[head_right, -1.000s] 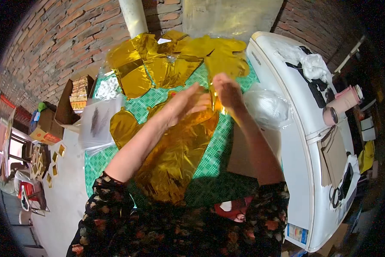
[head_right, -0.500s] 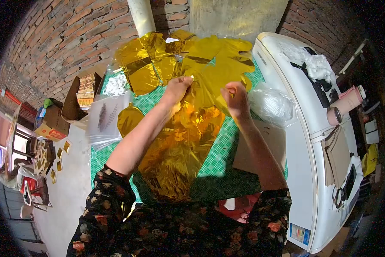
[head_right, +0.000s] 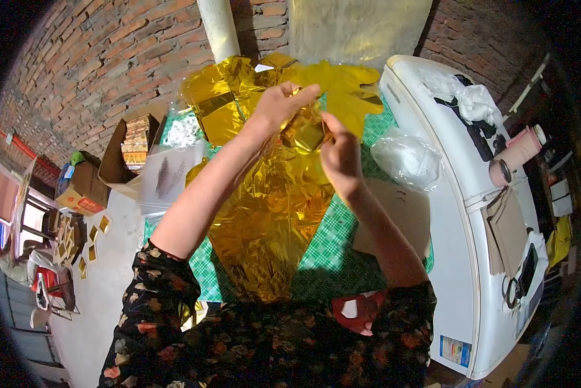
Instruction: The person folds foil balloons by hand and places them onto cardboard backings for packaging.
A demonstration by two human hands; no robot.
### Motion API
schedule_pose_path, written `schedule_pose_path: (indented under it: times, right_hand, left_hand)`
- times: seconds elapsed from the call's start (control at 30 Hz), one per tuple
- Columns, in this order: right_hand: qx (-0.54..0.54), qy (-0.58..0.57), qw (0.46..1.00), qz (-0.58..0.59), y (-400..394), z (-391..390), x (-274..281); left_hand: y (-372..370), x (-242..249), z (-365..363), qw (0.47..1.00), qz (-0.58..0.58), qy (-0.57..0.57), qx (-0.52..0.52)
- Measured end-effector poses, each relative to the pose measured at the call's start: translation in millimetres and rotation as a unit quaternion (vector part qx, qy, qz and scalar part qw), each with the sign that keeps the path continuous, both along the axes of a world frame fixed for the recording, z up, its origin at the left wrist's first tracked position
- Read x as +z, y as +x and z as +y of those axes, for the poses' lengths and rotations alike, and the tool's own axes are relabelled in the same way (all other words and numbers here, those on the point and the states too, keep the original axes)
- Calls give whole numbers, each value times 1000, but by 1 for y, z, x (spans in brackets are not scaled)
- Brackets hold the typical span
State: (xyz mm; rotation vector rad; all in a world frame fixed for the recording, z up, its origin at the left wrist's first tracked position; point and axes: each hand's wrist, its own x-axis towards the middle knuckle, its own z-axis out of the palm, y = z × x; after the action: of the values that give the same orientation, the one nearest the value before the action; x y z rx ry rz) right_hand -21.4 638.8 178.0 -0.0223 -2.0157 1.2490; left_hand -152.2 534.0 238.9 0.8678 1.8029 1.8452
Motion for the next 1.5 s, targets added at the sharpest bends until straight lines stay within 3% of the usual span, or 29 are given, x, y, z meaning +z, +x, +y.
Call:
schedule_pose_path:
  times: [0.07,0.1,0.17,0.2,0.3,0.33,0.4,0.43,0.5,0.53,0.57,0.67,0.7,0.73,0.8,0.87,0.93,1.0,1.07,1.17,1.27,1.33,1.37,1.4,1.47,1.5]
  right_hand:
    - [71,-104,992,32,-3,16,4]
    - [75,-186,977,69,3,-8,33]
    - [86,-137,983,91,4,-5,37]
    - [91,-113,984,101,4,-1,38]
    - [180,-92,968,147,12,3,46]
    - [191,-81,964,169,10,6,47]
    - [67,-109,978,165,5,8,42]
    - [-6,-141,979,144,1,10,41]
    - [-79,-272,959,31,-9,27,54]
    - [-89,-270,959,-12,-12,46,46]
    - [-66,-302,951,-16,-16,68,32]
    - [-15,-405,914,-18,-21,88,20]
    - [-2,-441,897,-17,-21,92,19]
    - [8,-423,906,-28,-23,107,9]
    - [26,-389,919,-49,-38,157,-26]
    - [-24,-390,917,-76,-51,183,-30]
    - [-70,-387,915,-87,-53,193,-22]
    - [-46,-415,907,-52,-61,224,-34]
    - [-35,-437,898,-34,-73,241,-37]
    - [-144,-369,918,-31,-103,263,-21]
    - [-186,-306,921,154,-112,219,53]
    - [-314,-85,938,120,-116,242,106]
    - [-317,-48,937,141,-112,234,138]
    - [-319,-11,934,162,-111,225,163]
    - [-41,135,980,141,-92,314,175]
    - [49,100,980,165,-112,338,170]
  left_hand:
    - [13,29,-17,998,-2,-38,-49]
    - [17,40,-24,996,-8,-41,-73]
    - [24,52,-32,995,-32,-49,-84]
    - [20,59,-38,992,11,-67,-106]
    - [22,86,-65,977,-140,-57,-148]
    - [25,93,-71,982,-132,-48,-126]
    - [31,101,-83,990,-117,-31,-77]
    - [34,105,-89,996,-86,-39,-3]
    - [18,106,-104,998,-55,-22,24]
    - [9,107,-112,997,-59,-6,45]
    - [-12,103,-114,995,-51,2,81]
    - [-20,136,-168,999,19,-34,19]
    - [-38,129,-179,997,25,16,68]
    - [-63,121,-191,990,32,66,117]
    - [-120,117,-229,993,38,60,94]
    - [-105,124,-232,963,-6,117,244]
    - [-148,119,-265,948,-14,181,263]
    - [-158,120,-291,956,-40,216,193]
    - [-172,118,-299,956,-58,221,186]
    - [-163,116,-277,951,-65,213,215]
    - [-145,118,-251,951,-55,195,234]
    - [-163,116,-256,969,-26,140,204]
    - [-159,118,-246,958,-4,134,253]
    - [-156,121,-241,959,-5,149,240]
    - [-145,126,-235,961,-8,178,213]
    - [-126,133,-224,951,-10,193,240]
